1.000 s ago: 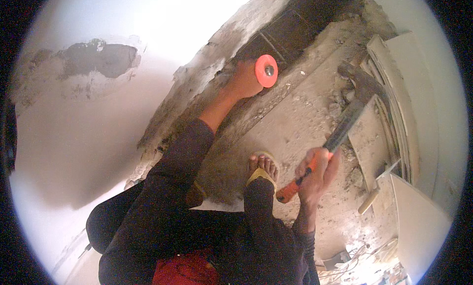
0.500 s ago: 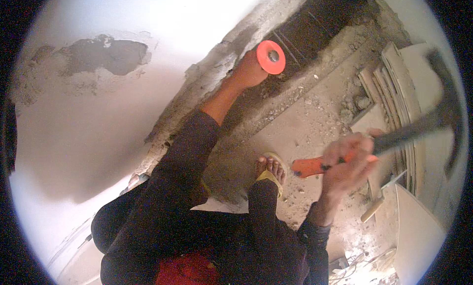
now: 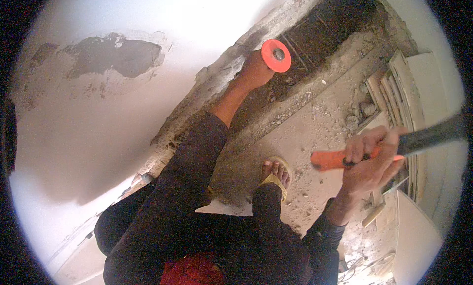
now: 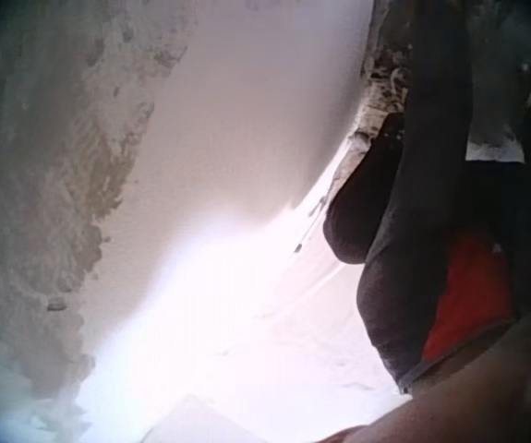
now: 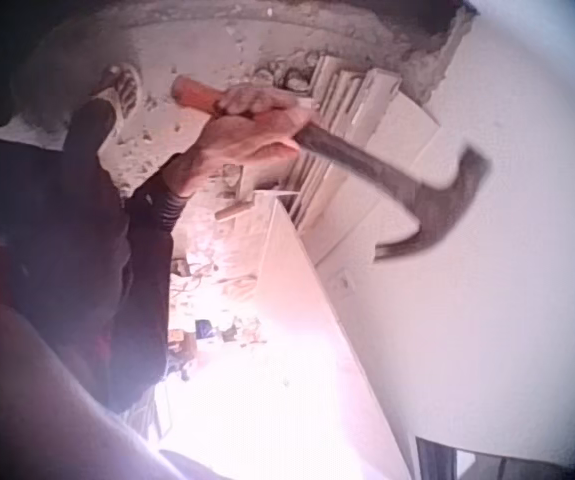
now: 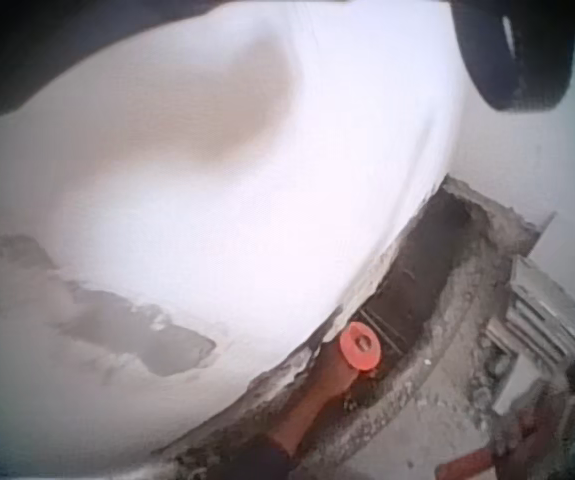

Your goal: The person uses a hammer and a chisel to chip away at a section of a wall, creating a rectangular opening. They repeatedly strike the chisel to remove plaster and debris, gradually enlarging the hole.

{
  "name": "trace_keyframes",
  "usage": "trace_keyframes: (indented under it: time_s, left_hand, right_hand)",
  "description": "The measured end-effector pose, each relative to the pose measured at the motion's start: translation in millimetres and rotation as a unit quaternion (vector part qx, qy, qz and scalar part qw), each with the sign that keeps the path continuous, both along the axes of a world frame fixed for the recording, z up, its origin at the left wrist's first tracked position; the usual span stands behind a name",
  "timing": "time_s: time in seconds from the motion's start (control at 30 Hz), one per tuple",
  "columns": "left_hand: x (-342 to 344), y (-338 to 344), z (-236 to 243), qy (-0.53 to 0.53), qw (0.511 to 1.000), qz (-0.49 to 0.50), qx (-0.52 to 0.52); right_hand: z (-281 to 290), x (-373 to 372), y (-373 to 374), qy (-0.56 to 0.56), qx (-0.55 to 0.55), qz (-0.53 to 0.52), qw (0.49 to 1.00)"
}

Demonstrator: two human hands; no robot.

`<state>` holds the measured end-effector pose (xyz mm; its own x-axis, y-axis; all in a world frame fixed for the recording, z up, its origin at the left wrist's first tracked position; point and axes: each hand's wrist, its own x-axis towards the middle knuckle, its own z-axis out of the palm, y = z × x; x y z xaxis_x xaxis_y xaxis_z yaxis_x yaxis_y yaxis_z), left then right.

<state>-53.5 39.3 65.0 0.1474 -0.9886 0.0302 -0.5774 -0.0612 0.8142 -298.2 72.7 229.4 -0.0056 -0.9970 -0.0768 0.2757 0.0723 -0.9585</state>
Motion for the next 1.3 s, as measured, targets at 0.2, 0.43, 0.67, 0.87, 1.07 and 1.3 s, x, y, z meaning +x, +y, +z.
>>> trace_keyframes:
  time_s: [0.2, 0.43, 0.67, 0.87, 1.07, 1.3]
  left_hand:
    - [-17.7, -3.7, -4.9, 0.034, 0.999, -0.001, -0.023]
    - [-11.8, -0.3, -8.7, 0.003, 0.999, 0.021, -0.035]
    - [-10.4, -5.9, -15.9, 0.01, 0.999, 0.027, -0.015]
    - [-9.7, 4.1, -20.1, -0.005, 0.999, 0.021, -0.026]
    - [-14.2, -6.1, -11.8, -0.014, 0.999, -0.028, 0.044]
    - [-36.8, 39.3, -15.9, -0.027, 0.997, -0.075, 0.017]
  right_hand:
    - [-68.1, 14.4, 28.3, 0.313, 0.191, 0.283, 0.886]
    - [-19.5, -11.5, 3.5, -0.021, 0.087, 0.012, 0.996]
    - [-64.4, 7.2, 16.3, 0.133, 0.361, 0.268, 0.883]
    - [-35.9, -41.7, 16.1, 0.105, 0.152, 0.06, 0.981]
    - [-83.6, -10.4, 20.7, 0.164, 0.08, 0.113, 0.977]
    - [-24.0, -47.0, 49.6, 0.015, 0.402, 0.184, 0.897]
